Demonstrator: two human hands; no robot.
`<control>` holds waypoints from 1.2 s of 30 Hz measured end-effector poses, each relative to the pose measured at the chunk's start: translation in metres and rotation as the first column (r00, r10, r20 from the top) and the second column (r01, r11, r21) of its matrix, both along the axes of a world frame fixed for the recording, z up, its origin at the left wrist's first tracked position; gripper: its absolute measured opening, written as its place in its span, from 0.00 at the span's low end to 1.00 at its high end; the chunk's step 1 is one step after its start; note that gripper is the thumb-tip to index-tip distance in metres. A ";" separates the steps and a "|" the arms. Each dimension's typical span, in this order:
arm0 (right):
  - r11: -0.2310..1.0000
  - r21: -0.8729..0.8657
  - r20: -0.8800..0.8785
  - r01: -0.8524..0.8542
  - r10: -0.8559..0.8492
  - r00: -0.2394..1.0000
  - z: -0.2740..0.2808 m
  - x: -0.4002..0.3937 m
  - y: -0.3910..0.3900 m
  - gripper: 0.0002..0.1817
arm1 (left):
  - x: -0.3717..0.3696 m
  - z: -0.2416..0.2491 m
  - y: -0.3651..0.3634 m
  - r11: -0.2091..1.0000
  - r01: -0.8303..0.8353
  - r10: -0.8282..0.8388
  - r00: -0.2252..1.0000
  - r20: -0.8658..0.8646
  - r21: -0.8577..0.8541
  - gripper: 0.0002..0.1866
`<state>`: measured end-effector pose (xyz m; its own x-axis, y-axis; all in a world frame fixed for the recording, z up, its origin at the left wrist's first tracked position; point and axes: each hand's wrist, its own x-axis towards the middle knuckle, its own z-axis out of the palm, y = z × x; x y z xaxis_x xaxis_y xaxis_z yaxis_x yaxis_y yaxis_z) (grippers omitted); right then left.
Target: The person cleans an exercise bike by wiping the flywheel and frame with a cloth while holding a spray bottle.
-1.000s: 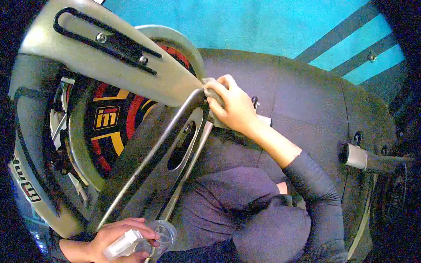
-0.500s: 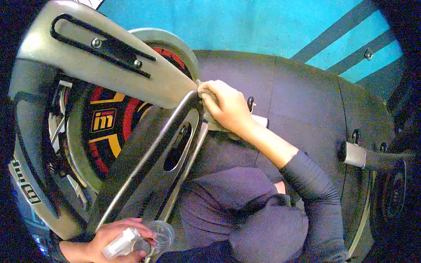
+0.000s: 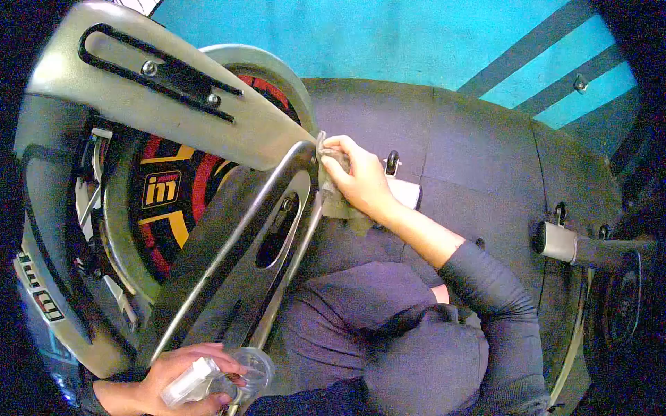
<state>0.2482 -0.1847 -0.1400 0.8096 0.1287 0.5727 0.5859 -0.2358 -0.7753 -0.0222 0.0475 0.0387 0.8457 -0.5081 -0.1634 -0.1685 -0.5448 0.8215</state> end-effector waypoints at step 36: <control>0.852 0.324 -0.810 -0.412 0.475 0.345 -0.042 -0.104 0.046 0.16 | -0.003 0.004 -0.003 0.999 0.018 -0.018 1.000 0.003 0.043 0.22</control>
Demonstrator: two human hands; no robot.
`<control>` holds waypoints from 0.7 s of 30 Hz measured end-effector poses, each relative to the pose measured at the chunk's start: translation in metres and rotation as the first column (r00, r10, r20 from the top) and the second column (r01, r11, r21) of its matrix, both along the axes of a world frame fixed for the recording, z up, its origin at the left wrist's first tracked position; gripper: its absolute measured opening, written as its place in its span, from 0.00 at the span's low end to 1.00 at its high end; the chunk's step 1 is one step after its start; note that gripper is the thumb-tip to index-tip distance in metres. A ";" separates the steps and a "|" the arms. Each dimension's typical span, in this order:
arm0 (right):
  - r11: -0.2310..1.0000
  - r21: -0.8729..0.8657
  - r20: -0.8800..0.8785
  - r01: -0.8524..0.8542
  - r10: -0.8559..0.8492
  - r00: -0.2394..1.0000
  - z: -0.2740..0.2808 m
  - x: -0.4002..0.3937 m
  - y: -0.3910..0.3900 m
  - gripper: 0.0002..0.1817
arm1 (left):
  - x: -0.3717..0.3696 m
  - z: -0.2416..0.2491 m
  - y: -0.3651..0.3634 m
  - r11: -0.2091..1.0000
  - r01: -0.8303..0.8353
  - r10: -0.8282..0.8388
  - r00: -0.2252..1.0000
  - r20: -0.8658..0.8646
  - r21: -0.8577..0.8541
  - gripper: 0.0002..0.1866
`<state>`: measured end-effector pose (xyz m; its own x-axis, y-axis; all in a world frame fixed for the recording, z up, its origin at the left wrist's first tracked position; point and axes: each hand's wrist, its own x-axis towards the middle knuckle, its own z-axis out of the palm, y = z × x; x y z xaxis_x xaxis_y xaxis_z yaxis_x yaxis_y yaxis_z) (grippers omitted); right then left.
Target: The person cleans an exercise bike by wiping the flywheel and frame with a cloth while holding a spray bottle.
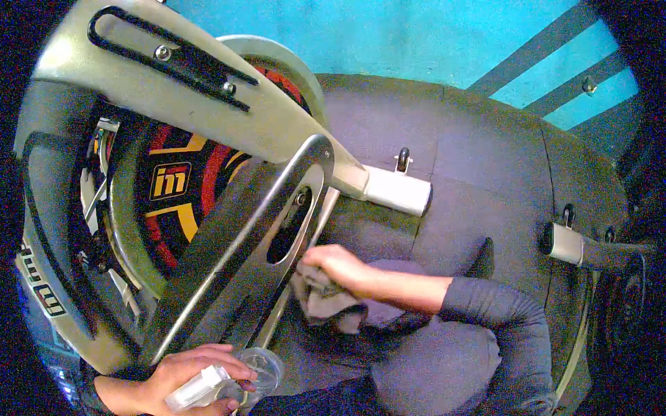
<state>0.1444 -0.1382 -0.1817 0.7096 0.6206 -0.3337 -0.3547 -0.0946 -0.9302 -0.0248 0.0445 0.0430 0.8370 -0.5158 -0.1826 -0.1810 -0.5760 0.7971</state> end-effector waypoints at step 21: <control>0.841 0.254 -0.331 0.477 -0.388 0.860 0.031 0.042 -0.021 0.09 | -0.002 -0.003 0.001 0.996 -0.001 0.004 0.999 0.033 -0.092 0.25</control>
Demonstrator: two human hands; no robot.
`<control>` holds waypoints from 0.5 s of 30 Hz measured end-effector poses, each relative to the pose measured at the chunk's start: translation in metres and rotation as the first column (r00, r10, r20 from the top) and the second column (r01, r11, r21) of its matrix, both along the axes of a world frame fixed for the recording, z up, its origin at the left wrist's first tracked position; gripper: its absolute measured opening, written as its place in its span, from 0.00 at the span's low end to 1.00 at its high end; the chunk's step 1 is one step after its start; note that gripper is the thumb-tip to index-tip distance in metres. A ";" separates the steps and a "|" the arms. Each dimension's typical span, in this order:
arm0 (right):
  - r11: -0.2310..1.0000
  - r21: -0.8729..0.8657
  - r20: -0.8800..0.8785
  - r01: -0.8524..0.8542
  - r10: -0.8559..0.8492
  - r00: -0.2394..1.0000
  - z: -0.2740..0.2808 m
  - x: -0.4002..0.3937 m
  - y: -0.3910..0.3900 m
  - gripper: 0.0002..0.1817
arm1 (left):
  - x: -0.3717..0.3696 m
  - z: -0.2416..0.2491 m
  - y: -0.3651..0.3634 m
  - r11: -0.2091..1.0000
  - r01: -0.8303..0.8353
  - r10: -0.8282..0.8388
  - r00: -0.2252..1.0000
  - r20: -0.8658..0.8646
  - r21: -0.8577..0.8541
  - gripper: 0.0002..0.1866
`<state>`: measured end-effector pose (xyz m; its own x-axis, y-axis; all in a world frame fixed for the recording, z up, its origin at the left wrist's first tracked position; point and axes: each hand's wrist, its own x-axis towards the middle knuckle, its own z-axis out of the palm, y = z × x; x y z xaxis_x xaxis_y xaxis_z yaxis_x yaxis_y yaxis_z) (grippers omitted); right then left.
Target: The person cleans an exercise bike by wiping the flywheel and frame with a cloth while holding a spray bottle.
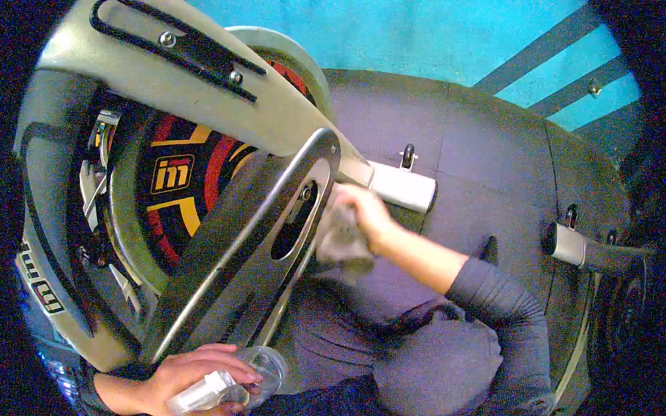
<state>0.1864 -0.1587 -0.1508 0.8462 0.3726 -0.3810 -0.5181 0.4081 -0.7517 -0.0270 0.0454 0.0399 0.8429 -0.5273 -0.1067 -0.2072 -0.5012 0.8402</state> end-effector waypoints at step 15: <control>0.969 -0.197 0.393 -0.147 0.216 0.894 -0.037 0.000 0.008 0.05 | 0.001 0.001 -0.005 1.000 0.006 -0.006 1.000 0.029 0.000 0.25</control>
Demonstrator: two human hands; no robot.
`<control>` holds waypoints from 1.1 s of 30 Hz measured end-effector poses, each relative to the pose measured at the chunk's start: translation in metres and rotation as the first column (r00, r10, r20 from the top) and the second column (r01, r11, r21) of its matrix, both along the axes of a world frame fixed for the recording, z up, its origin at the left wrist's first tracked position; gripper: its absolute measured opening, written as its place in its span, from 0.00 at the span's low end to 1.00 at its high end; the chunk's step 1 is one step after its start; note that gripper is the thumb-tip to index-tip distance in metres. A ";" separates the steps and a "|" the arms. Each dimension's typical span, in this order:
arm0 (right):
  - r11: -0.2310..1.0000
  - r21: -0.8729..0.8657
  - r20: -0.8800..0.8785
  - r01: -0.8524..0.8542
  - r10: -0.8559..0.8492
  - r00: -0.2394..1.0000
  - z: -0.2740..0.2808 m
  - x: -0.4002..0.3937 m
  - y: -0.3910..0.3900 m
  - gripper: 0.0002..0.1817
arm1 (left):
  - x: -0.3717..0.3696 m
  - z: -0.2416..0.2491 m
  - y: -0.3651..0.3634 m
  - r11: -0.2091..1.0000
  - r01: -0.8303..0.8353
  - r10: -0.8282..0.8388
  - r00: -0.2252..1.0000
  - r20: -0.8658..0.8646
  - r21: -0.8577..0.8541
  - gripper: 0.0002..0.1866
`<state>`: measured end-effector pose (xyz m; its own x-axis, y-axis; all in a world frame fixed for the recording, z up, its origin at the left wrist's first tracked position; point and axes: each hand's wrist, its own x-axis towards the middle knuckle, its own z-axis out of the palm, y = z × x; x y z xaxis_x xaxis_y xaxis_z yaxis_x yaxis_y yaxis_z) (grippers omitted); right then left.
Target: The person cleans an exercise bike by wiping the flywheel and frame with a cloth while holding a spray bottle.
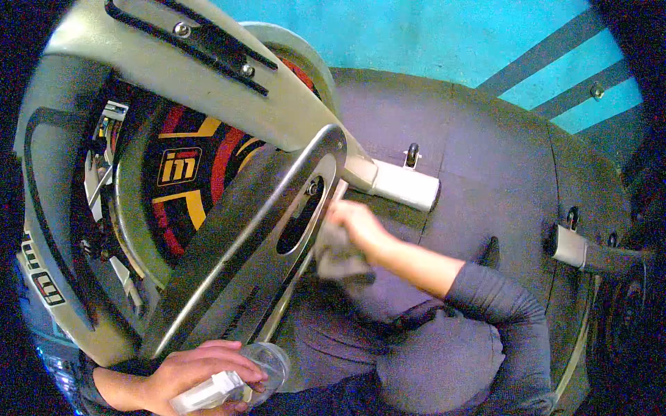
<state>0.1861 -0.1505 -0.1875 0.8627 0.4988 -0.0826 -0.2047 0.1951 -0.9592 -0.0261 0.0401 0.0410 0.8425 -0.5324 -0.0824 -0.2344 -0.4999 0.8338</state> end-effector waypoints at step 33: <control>0.854 -0.021 0.869 0.520 -0.241 0.432 0.061 0.021 -0.026 0.17 | 0.003 -0.002 0.003 0.999 0.024 -0.026 0.998 0.058 0.035 0.22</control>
<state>0.2067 -0.1761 -0.1261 0.6929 0.1799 0.6982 0.7199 -0.2258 -0.6563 -0.0231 0.0432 0.0392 0.8330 -0.5508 -0.0516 -0.2949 -0.5210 0.8010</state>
